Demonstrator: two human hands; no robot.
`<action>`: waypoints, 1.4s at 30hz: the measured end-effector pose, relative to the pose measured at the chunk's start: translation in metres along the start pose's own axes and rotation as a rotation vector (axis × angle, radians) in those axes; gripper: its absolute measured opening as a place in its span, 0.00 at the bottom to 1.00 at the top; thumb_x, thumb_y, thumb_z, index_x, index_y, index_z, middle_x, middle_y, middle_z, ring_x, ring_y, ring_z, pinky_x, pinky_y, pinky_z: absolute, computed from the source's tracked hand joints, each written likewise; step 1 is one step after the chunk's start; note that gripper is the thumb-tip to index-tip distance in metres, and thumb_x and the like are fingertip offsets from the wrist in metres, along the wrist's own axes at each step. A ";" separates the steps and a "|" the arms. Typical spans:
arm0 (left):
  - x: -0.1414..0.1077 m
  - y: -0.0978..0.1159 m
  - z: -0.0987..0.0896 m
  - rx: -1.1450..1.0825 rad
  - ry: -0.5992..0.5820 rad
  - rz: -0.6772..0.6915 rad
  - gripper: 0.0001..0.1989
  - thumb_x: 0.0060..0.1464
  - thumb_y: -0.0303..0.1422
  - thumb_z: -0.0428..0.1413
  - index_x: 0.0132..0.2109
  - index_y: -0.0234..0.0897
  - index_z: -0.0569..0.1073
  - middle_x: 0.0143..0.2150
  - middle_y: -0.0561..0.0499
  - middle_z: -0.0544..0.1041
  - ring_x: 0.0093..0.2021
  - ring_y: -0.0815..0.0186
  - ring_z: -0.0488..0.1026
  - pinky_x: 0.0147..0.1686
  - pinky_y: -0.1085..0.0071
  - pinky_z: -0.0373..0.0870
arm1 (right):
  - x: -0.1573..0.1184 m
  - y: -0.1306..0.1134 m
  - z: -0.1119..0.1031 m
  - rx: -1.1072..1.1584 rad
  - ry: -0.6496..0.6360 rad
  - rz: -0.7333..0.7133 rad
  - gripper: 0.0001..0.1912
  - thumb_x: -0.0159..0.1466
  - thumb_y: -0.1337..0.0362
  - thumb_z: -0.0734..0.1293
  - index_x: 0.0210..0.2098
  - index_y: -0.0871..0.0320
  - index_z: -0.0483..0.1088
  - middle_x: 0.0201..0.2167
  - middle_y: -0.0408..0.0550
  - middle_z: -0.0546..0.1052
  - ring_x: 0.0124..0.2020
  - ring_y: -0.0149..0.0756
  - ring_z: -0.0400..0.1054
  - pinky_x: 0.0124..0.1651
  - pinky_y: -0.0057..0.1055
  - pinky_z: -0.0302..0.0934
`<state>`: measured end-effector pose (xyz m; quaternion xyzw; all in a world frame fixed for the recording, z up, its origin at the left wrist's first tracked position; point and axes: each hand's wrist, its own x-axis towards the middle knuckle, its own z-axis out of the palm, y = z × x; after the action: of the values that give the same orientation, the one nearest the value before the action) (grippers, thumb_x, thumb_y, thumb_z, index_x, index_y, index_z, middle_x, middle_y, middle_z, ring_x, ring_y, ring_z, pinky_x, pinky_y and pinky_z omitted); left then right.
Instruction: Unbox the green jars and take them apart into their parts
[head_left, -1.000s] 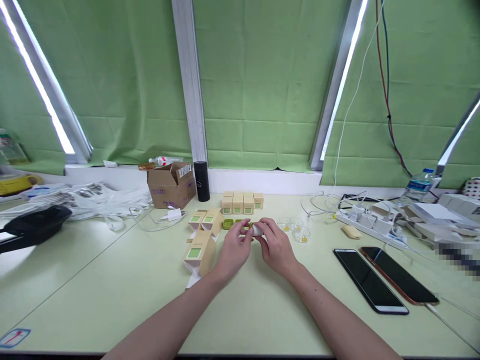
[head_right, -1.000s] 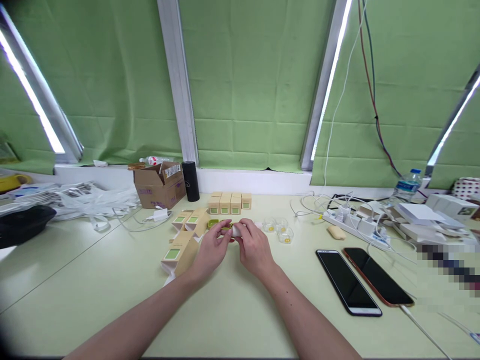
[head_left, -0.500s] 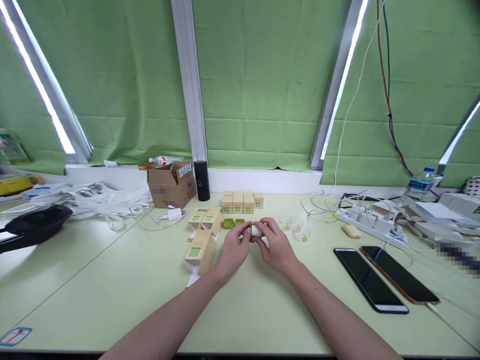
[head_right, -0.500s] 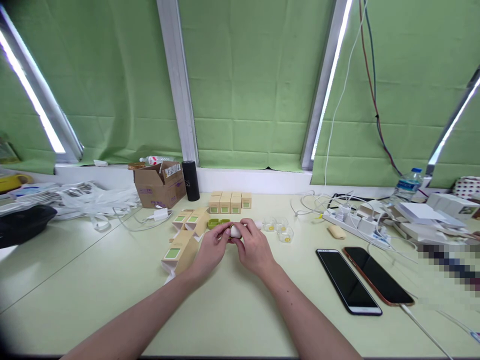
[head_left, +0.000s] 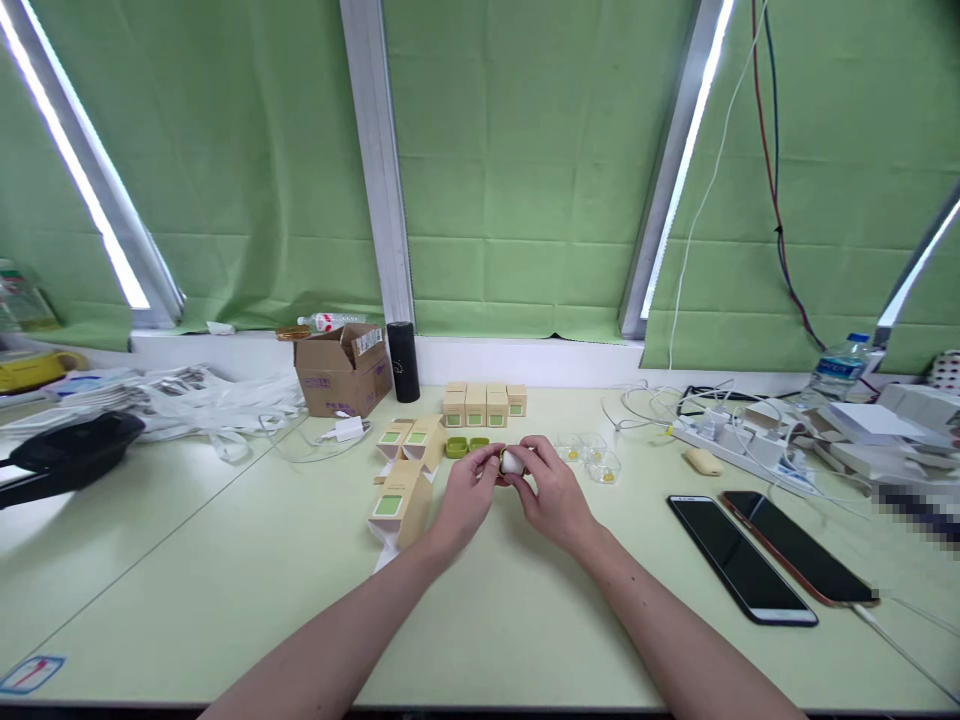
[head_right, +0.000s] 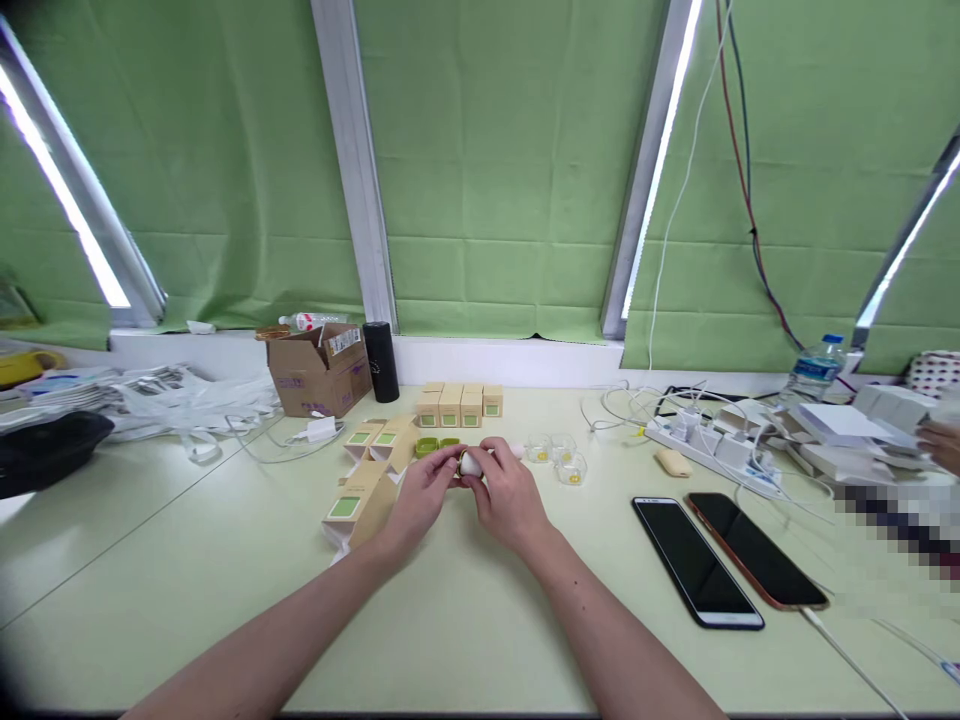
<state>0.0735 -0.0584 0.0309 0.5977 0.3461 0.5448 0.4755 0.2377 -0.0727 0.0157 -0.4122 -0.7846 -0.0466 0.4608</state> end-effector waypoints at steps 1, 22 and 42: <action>0.000 -0.001 0.000 0.039 0.004 0.010 0.16 0.62 0.39 0.59 0.51 0.35 0.80 0.51 0.40 0.81 0.47 0.56 0.80 0.48 0.56 0.81 | 0.000 0.000 0.000 -0.005 0.000 -0.001 0.16 0.71 0.68 0.62 0.58 0.54 0.67 0.50 0.56 0.71 0.43 0.43 0.74 0.43 0.41 0.74; -0.002 0.008 0.003 0.532 0.084 0.161 0.13 0.62 0.29 0.51 0.46 0.39 0.80 0.45 0.45 0.82 0.40 0.61 0.79 0.42 0.64 0.77 | 0.002 -0.003 0.011 -0.188 -0.095 -0.013 0.23 0.66 0.76 0.57 0.59 0.58 0.60 0.51 0.59 0.68 0.43 0.45 0.70 0.34 0.37 0.68; -0.005 0.007 -0.007 0.519 -0.053 0.261 0.17 0.61 0.36 0.59 0.57 0.41 0.75 0.58 0.43 0.77 0.57 0.56 0.74 0.57 0.57 0.72 | 0.000 0.002 0.005 0.254 0.011 0.170 0.12 0.75 0.63 0.57 0.56 0.54 0.62 0.51 0.56 0.68 0.48 0.44 0.69 0.48 0.44 0.71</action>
<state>0.0653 -0.0642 0.0353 0.7530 0.3815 0.4787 0.2415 0.2353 -0.0693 0.0121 -0.4153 -0.7441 0.0898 0.5156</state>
